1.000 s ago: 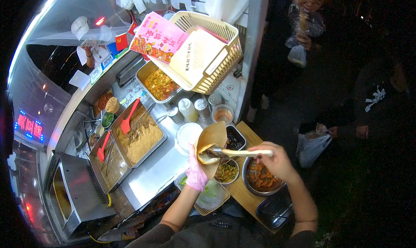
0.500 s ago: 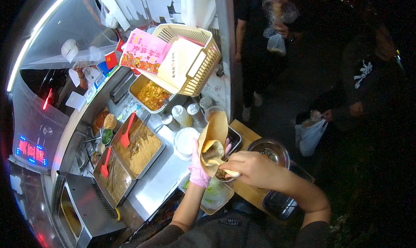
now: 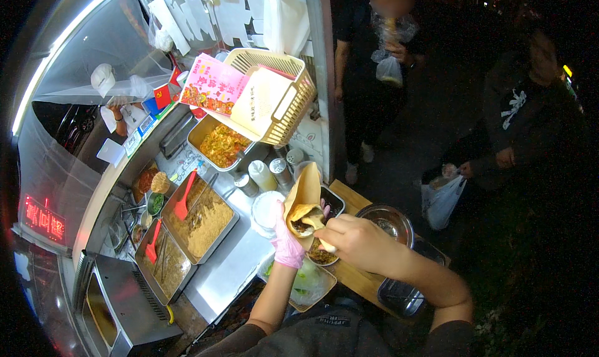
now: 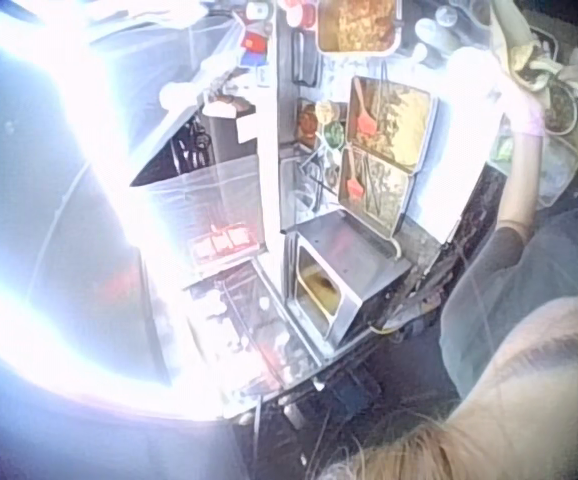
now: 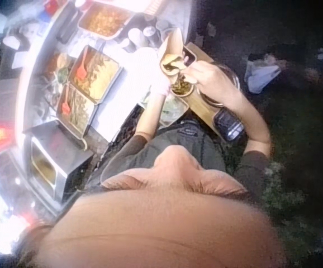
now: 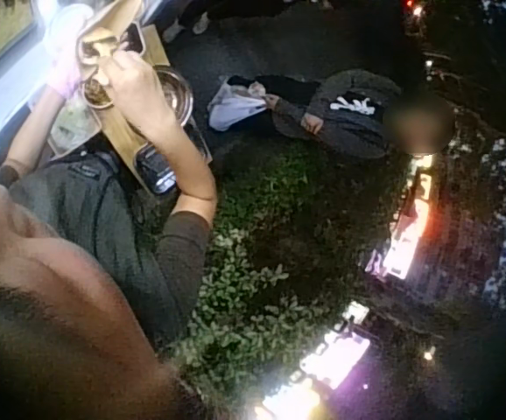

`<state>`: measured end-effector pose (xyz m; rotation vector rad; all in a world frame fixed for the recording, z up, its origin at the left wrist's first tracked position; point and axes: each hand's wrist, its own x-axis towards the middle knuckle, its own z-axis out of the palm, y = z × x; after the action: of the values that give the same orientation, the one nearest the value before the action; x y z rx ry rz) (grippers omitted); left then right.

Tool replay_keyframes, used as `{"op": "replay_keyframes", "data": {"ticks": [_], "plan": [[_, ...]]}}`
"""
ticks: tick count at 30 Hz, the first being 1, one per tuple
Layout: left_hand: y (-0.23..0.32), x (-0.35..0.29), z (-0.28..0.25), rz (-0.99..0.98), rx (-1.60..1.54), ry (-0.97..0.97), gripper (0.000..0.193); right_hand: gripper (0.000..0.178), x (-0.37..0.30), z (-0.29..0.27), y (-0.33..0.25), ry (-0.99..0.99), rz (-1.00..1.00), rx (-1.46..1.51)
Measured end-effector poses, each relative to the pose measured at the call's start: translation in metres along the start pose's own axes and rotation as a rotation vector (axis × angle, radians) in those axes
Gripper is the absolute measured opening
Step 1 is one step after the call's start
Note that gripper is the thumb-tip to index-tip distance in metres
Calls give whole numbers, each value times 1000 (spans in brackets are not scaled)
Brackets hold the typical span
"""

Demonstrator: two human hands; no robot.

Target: The person assembles a street food item by placing lettuce, sauces, and fried pieces into a paper cone. They use tongs to handle the ingredients and a spoon to add sauces, then hand the finished cone to a customer.

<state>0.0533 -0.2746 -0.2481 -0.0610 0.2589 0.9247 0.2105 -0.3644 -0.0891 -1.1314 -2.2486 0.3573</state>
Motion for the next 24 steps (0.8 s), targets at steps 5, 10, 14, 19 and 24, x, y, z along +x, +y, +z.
{"op": "replay_keyframes", "data": {"ticks": [5,10,14,19,24], "plan": [[6,0,-4,-56,-92,53,84,23,2,-7,-6,-16,56,71],[-6,-5,-2,-58,80,-76,81,28,2,21,2,9,-19,-16],[-13,-12,11,-29,2,-92,79,33,-4,31,1,102,95,49],[-11,-2,-3,-1,-94,13,78,28,-3,14,1,-2,159,122],[-6,-7,3,-76,-170,15,80,24,4,0,-1,65,74,24]]}}
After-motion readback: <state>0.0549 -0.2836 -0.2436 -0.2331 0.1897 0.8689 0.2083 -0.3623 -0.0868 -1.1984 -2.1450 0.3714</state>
